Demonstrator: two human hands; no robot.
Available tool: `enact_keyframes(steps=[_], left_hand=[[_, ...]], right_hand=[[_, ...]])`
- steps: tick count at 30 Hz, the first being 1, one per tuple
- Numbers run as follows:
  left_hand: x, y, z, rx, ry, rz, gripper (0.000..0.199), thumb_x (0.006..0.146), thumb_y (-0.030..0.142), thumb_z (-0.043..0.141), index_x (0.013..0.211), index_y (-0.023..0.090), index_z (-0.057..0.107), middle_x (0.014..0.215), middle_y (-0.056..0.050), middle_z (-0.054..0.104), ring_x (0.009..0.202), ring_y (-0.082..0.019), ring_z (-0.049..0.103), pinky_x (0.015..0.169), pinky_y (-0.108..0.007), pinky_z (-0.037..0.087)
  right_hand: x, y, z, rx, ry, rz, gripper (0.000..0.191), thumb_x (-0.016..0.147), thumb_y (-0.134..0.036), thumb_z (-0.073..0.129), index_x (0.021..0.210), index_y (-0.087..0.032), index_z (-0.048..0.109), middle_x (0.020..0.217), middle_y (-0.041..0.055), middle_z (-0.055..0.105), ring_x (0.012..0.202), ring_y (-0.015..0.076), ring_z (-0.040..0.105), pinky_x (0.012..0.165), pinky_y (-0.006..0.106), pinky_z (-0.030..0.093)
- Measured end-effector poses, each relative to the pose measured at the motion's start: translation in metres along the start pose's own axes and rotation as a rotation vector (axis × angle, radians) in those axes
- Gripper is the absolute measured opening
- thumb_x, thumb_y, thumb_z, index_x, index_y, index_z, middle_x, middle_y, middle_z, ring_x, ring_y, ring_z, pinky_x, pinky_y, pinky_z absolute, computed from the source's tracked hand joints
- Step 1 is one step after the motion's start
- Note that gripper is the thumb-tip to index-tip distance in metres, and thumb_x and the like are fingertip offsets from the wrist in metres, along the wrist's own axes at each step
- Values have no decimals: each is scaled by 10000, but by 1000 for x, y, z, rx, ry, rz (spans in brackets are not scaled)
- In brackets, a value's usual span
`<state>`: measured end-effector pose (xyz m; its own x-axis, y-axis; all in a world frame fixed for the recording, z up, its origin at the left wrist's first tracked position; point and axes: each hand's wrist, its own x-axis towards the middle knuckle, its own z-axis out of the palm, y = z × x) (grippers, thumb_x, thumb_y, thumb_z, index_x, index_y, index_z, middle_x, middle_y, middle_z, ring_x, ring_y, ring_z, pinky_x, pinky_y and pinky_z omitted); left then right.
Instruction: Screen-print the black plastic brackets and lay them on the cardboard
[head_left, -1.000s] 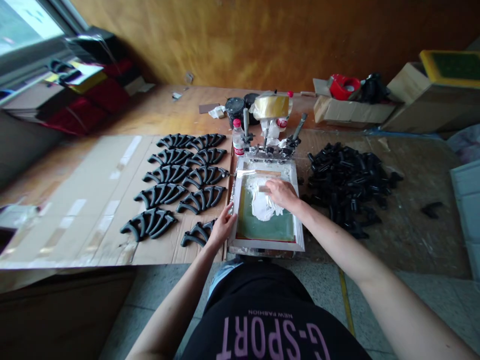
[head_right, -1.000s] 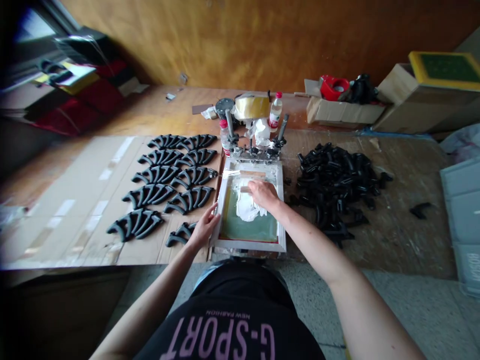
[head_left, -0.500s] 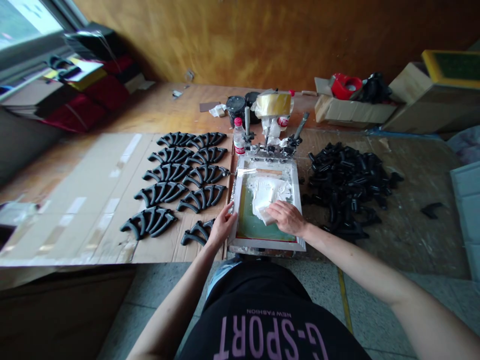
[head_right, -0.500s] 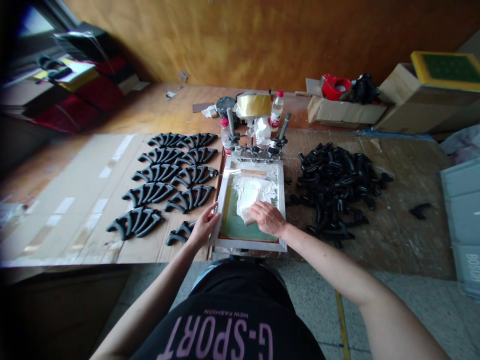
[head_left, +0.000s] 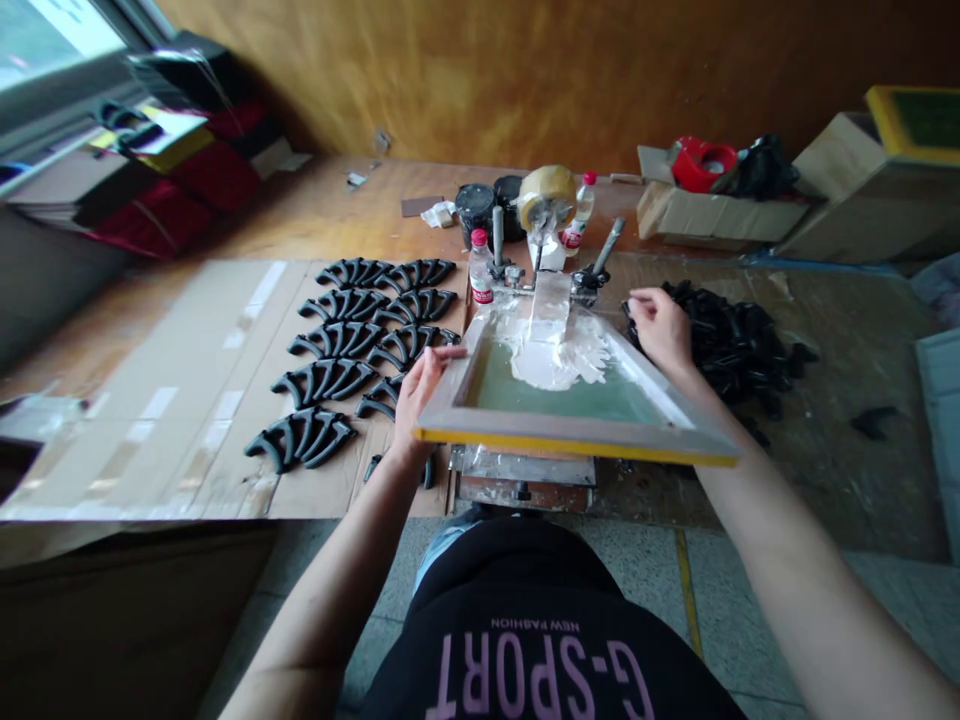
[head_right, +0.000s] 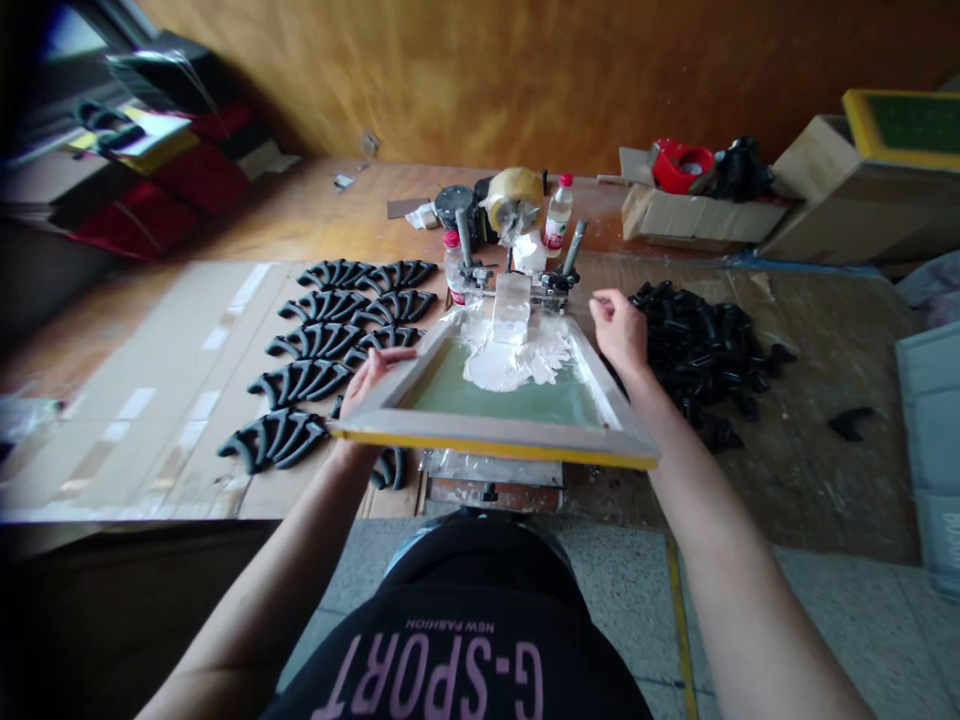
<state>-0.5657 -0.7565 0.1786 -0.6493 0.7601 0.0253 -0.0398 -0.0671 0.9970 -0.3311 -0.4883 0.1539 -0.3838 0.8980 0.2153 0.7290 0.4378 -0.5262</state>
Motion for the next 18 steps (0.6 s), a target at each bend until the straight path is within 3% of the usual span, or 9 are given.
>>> enact_keyframes(steps=[3,5,7,9,12,14,16,18], left_hand=[[32,27,20,-127,-13,130,472,892,608,471,1031,199,660,937,-49,688,827,-143,653,682,-230,513],[45,35,29,-160,-25,115,494,889,630,452,1076,208,628,945,-60,703,848,-152,670,672,-236,523],[42,31,36,-204,17,72,516,887,643,442,1136,216,590,958,-68,713,835,-153,678,649,-238,525],[21,14,42,-232,29,-60,536,865,643,488,1152,199,572,964,-87,721,802,-162,683,617,-242,524],[-34,-29,50,-189,-202,-523,586,803,640,589,1110,141,598,966,-155,728,800,-219,697,580,-274,530],[-68,-58,52,-215,-271,-727,561,816,624,585,1109,146,603,1009,-163,722,875,-246,699,628,-307,551],[-89,-80,44,-277,-163,-788,463,853,580,558,1002,145,616,940,-133,719,856,-232,700,652,-308,558],[-97,-96,22,-282,7,-785,380,879,514,547,906,140,608,880,-109,709,788,-206,704,620,-280,553]], right_hand=[[-37,26,17,-6,-123,31,293,924,-386,511,981,-151,676,891,95,689,818,205,613,787,362,483],[-70,25,45,-13,-255,-66,267,859,-445,619,884,-187,683,877,65,682,827,200,617,791,333,486],[-97,13,71,-114,-333,-199,272,843,-449,653,887,-181,671,974,95,667,950,232,604,849,339,467],[-116,-6,89,-234,-374,-242,229,882,-386,624,907,-160,651,1017,129,653,1014,258,581,873,348,447],[-138,-41,95,-277,-374,-167,194,951,-316,524,957,-147,620,943,131,662,946,246,595,827,333,443],[-156,-67,93,-214,-351,-246,198,968,-320,496,963,-158,608,918,119,658,929,238,591,821,331,440],[-171,-85,92,-102,-373,-478,178,962,-329,514,925,-183,609,924,94,653,949,230,580,844,335,439],[-175,-83,88,8,-405,-657,144,948,-324,548,904,-207,621,927,59,652,947,213,576,852,333,443]])
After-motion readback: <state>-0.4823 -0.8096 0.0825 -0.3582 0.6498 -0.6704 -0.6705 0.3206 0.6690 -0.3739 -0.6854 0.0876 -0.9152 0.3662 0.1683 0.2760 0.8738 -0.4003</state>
